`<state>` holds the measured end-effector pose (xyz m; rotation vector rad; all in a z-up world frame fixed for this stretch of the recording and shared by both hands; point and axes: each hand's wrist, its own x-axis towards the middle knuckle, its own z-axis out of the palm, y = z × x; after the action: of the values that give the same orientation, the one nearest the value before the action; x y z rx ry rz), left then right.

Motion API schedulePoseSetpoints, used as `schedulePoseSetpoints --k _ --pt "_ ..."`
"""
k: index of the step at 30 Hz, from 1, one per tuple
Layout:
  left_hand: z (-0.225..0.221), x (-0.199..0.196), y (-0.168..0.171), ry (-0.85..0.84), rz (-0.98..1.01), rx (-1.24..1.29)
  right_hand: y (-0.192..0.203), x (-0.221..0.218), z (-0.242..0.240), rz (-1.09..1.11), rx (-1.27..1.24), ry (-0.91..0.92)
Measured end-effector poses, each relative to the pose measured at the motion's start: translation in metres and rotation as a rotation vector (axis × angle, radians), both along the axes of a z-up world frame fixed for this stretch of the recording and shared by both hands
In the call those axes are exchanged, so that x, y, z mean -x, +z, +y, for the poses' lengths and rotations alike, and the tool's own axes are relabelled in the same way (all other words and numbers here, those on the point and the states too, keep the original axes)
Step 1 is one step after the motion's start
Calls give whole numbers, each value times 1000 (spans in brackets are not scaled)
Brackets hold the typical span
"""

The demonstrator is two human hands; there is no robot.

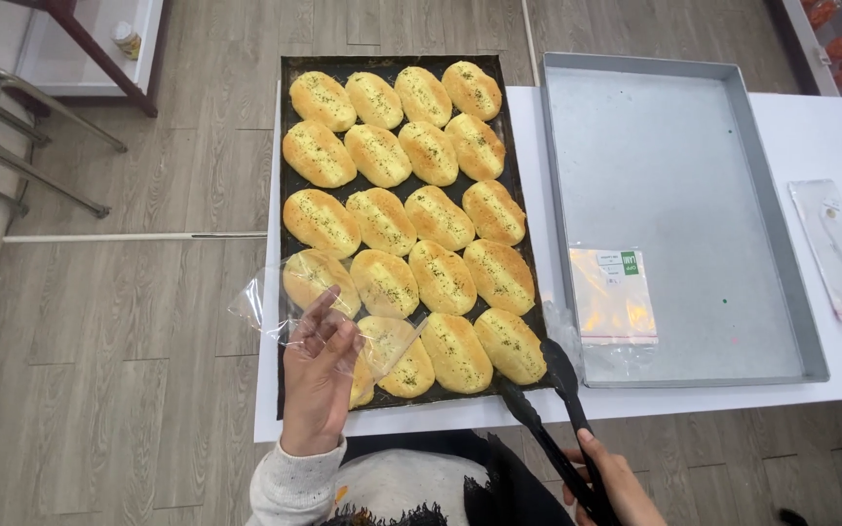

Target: Using tongs to pick up individual loaves of bread from a tray and placing them into plastic bags.

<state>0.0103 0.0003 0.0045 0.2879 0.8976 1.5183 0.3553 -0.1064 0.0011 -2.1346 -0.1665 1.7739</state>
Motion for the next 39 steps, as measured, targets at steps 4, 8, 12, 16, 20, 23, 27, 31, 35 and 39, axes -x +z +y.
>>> schedulePoseSetpoints --k 4,8,12,16,20,23,27,31,35,39 --pt "0 -13 2 -39 40 26 29 -15 4 -156 -21 207" --pt "2 -22 -7 -88 -13 -9 48 -36 19 -353 49 416" --pt "5 -22 -16 -125 5 4 40 -77 41 -356 -183 464" --pt "9 -25 -16 -127 26 8 47 -86 101 -303 -406 446" --pt "6 -39 -16 -59 63 35 37 -95 163 -170 -457 546" --pt "-9 -53 -12 65 116 38 59 -101 185 -169 -448 608" --pt "-30 -85 -25 218 114 127 71 -103 229 -215 -380 660" --pt "-35 -127 -28 269 113 119 75 -101 277 -181 -289 944" --pt "-53 -154 -18 297 152 182 69 -96 300 -141 -231 1146" --pt "-60 -156 -29 359 112 193 64 -84 314 -170 -231 1266"
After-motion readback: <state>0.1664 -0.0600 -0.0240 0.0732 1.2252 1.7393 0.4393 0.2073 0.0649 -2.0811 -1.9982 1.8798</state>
